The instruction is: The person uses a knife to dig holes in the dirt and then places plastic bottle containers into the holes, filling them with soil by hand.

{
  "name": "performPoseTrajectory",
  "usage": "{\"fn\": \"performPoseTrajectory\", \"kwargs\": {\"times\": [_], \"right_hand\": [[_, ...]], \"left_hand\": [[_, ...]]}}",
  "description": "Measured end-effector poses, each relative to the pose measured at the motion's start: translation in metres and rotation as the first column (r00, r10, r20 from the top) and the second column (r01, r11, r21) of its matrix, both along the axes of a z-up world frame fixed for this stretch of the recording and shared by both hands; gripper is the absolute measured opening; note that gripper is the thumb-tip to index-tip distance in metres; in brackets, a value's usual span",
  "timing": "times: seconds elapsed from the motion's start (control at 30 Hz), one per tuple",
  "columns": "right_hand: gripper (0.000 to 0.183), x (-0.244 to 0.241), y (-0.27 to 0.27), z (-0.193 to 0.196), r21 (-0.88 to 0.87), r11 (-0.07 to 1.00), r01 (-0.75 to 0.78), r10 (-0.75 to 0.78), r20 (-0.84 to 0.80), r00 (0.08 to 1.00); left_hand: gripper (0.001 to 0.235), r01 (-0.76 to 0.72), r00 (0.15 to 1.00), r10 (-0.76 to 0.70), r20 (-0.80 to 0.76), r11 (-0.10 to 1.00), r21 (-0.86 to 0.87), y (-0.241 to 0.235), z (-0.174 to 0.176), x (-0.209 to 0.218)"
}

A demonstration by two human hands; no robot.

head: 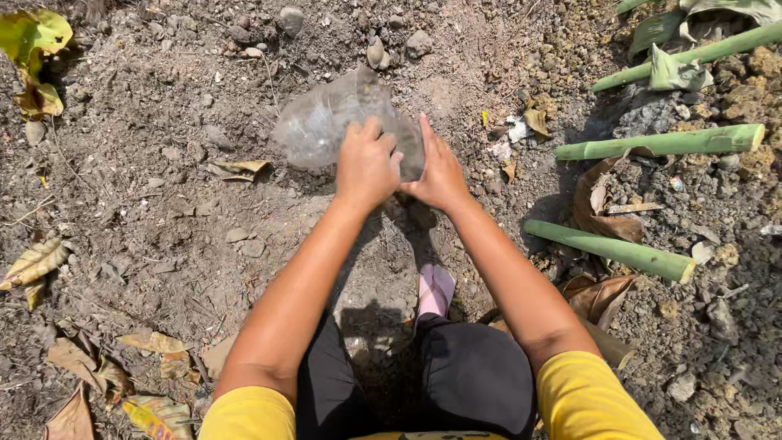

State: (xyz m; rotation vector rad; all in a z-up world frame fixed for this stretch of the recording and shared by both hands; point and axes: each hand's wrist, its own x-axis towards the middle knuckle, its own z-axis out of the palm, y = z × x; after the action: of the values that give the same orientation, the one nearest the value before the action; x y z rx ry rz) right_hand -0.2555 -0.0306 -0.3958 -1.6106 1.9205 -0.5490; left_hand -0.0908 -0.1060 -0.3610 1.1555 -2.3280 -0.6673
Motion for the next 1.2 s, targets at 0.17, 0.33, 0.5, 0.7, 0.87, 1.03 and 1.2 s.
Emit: {"fn": "performPoseTrajectory", "kwargs": {"times": [0.17, 0.33, 0.5, 0.7, 0.87, 1.03, 1.2], "right_hand": [[0.114, -0.093, 0.022, -0.04, 0.083, 0.969, 0.231, -0.178, -0.412, 0.893], [0.108, -0.153, 0.032, -0.127, 0.158, 0.957, 0.244, -0.101, -0.607, 0.789], [0.102, -0.179, 0.022, -0.157, 0.148, 0.963, 0.223, -0.132, -0.463, 0.876], [0.097, -0.177, 0.019, -0.131, 0.228, 0.929, 0.291, -0.178, -0.415, 0.892], [0.087, -0.183, 0.023, -0.115, -0.079, 0.967, 0.244, -0.251, -0.491, 0.835], [0.106, -0.153, -0.091, -0.136, 0.064, 0.99, 0.124, -0.068, -0.557, 0.827], [0.1, -0.084, -0.205, -0.129, -0.227, 0.972, 0.056, -0.136, -0.351, 0.927]], "left_hand": [[0.032, -0.081, 0.997, 0.081, -0.006, 0.995, 0.061, -0.011, 0.008, 0.004], [0.033, -0.095, 0.993, 0.097, 0.071, 0.995, -0.038, -0.035, -0.009, 0.032], [0.03, -0.188, 0.982, 0.188, 0.026, 0.982, -0.007, -0.037, -0.016, 0.058], [0.029, -0.193, 0.981, 0.192, 0.014, 0.981, 0.021, -0.035, -0.021, 0.071], [0.027, -0.219, 0.974, 0.217, 0.068, 0.976, 0.022, -0.036, -0.02, 0.078], [0.028, -0.187, 0.982, 0.187, 0.033, 0.982, -0.013, -0.032, -0.026, 0.071], [0.03, -0.189, 0.98, 0.189, 0.055, 0.982, -0.018, -0.029, -0.017, 0.068]]}}
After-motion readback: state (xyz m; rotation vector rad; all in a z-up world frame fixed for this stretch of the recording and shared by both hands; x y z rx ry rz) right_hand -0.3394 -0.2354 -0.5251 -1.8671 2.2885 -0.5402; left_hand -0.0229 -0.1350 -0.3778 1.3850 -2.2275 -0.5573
